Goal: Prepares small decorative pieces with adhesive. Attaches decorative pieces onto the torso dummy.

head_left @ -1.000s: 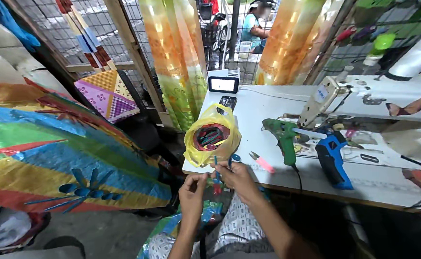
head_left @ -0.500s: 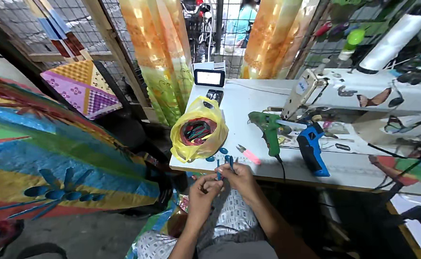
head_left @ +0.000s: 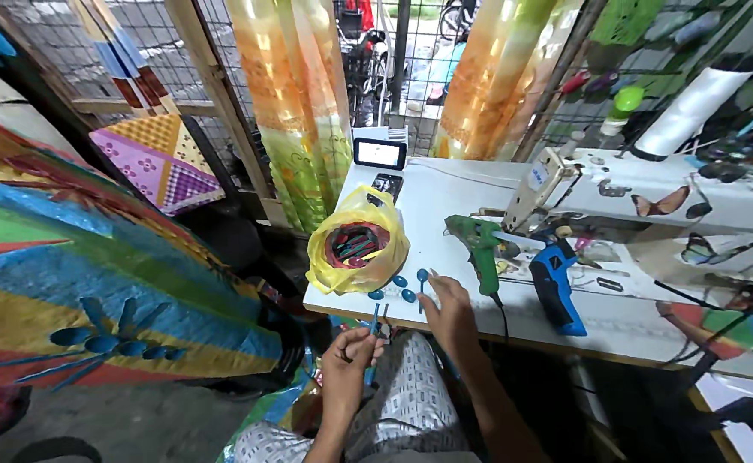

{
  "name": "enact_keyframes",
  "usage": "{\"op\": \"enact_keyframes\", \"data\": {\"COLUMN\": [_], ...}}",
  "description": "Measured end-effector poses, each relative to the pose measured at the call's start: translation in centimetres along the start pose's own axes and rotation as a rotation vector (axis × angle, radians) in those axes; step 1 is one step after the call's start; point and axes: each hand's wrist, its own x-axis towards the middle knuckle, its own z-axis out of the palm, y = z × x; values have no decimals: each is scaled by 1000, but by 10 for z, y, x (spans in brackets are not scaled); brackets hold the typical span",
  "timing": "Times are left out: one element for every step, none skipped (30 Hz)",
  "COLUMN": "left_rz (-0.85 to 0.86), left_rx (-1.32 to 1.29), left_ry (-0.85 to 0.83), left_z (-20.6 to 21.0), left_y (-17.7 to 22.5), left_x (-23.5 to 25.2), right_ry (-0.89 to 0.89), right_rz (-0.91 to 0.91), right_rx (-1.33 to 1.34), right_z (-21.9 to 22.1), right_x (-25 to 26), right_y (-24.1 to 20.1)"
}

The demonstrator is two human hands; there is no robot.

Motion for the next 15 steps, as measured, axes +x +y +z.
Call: {"op": "enact_keyframes", "data": {"left_rz": [43,87,129,169,205,230,246,248,244,234,229,229,230,229,232], "left_rx": [-5,-4,0,12,35,67,107,143,166,179,184,182,179,172,162], "left_ry": [19,38,50,51,43,24,2,-14,-22,-29,-33,-37,-40,-47,-53], "left_z": [-2,-4,-6,-9,-11,-15,-18,-22,-26,-30,-34,-37,-39,-40,-42], "left_y": [-1,-2,-2,-2,-1,0,1,2,3,3,3,2,2,2,1], "left_x": [0,0,-1,-1,-2,-3,-4,-5,-7,-9,-11,-14,-16,-18,-20], "right_ry": [95,180,238,311,393,456,480,462,390,285,193,128,84,60,45], "right_rz": [-24,-14,43,92,116,111,110,106,124,160,182,199,225,247,254], "right_rx": [-4,-4,-2,10,19,13,11,17,47,88,117,134,139,133,122], "right_z": [-6,-15,-27,-36,-43,-47,-50,-51,-52,-54,-54,-55,-56,-56,-55], "right_x": [-1,-1,0,2,5,9,14,20,27,34,42,49,55,59,63], "right_y": [3,6,11,18,28,40,49,58,63,64,65,64,61,55,52]}}
